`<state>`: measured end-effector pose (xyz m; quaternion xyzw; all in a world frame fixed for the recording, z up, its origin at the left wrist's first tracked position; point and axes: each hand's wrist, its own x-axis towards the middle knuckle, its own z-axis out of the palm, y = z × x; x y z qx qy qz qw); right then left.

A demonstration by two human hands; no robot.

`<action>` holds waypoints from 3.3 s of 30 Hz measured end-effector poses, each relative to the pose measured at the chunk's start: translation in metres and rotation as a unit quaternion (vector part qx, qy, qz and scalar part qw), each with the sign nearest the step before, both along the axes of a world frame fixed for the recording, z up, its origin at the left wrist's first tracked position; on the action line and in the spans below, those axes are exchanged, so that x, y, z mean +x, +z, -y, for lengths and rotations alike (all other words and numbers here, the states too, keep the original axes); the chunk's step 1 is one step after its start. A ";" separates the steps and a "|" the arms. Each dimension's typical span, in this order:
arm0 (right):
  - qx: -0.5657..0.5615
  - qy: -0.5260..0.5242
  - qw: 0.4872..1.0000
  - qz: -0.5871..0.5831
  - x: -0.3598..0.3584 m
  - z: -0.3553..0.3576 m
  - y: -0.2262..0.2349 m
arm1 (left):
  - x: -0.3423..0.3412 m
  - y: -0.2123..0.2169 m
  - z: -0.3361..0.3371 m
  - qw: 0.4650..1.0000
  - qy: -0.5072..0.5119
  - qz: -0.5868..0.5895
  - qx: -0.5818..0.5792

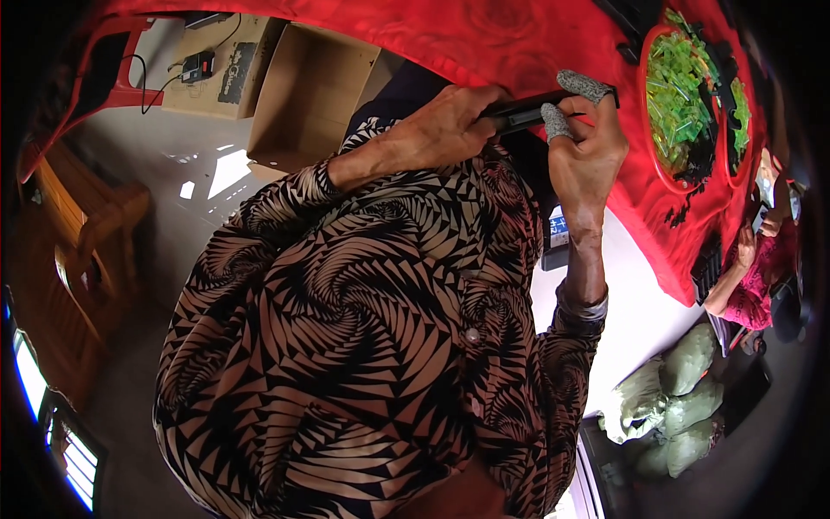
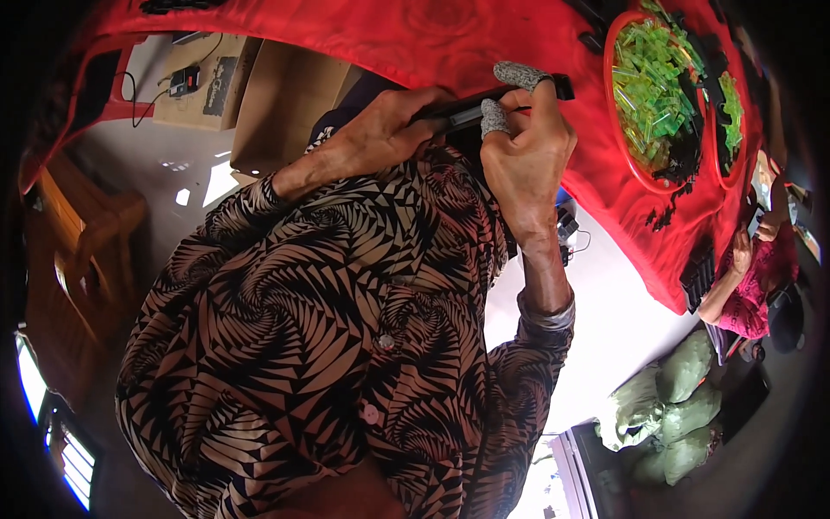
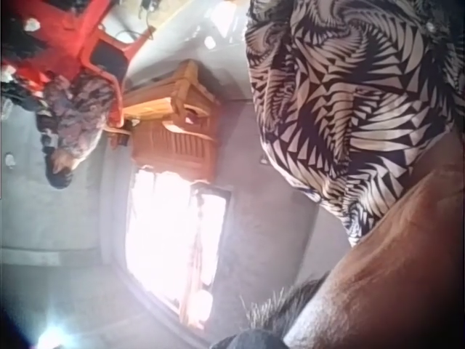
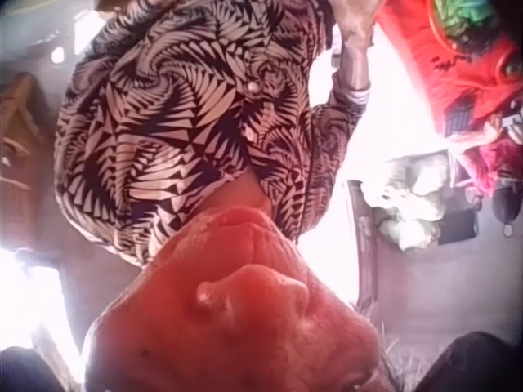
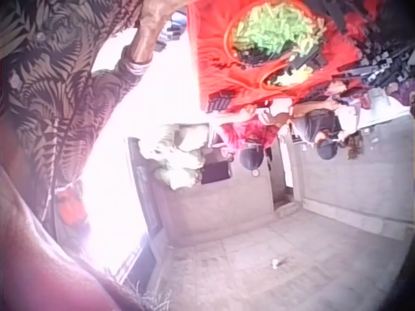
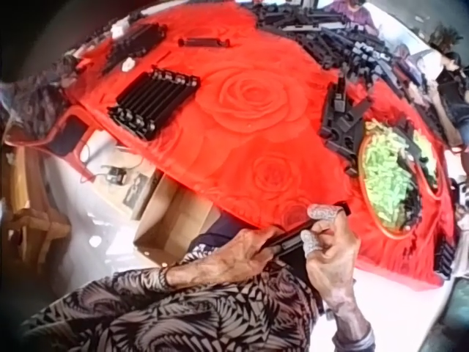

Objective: Using a small piece of abrasive or cleaning material to wipe down and clean plastic components for manufacturing.

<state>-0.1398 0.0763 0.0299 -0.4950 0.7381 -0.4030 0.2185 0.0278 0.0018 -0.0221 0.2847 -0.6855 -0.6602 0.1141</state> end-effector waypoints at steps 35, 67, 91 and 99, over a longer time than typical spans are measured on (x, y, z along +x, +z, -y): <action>-0.051 -0.042 0.998 0.014 0.017 -0.014 -0.009 | -0.018 0.008 -0.013 0.987 0.093 0.083 -0.105; -0.107 -0.113 0.988 -0.001 -0.004 -0.028 0.023 | -0.002 0.011 0.006 0.991 0.035 0.127 0.015; 0.074 0.131 0.969 0.194 -0.014 -0.017 0.004 | 0.011 0.019 0.012 0.990 -0.122 0.063 0.030; 0.168 0.157 0.955 0.187 -0.014 -0.025 0.019 | 0.025 0.016 -0.012 0.990 -0.036 -0.052 -0.124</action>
